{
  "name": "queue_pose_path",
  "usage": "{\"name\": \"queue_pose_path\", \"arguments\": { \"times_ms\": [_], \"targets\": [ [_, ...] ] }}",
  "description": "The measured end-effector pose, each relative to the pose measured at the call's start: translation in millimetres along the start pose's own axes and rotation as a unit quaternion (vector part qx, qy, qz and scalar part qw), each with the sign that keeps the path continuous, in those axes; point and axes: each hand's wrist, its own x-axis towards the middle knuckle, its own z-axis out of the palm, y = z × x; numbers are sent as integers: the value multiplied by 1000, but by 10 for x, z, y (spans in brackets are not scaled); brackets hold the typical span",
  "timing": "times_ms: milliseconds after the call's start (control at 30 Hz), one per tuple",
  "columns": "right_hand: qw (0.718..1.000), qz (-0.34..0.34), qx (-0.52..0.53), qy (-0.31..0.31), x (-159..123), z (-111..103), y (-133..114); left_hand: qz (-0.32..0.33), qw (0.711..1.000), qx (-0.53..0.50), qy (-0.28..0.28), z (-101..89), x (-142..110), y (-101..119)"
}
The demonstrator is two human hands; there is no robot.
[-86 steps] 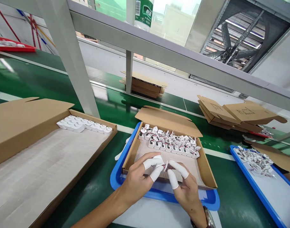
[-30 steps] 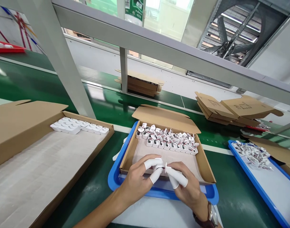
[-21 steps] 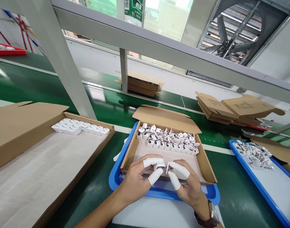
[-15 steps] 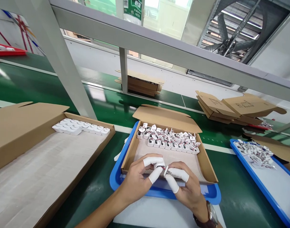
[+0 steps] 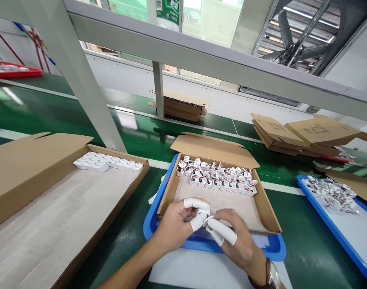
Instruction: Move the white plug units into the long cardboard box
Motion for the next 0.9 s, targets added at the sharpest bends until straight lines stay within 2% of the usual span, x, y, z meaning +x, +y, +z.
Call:
{"name": "queue_pose_path", "arguments": {
  "times_ms": [100,200,533,600,667,800,900],
  "targets": [
    [999,-14,-7,33,-1,30,44,-43,999,-31,-14,-47,7,3],
    [998,-23,10,61,4,18,69,-48,997,-54,-18,-68,19,-3],
    [997,-14,63,44,-5,28,40,-13,1000,-5,-23,-17,27,-59],
    [993,24,110,34,10,10,30,2,1000,8,-19,-3,20,-68],
    [979,89,182,29,30,-17,29,16,1000,6,-22,10,12,-62],
    [931,218,292,22,28,-45,68,66,997,-9,-47,20,-9,-27],
    [895,291,339,-13,-15,-30,107,103,993,8,-53,15,-18,-31]
  ]
}}
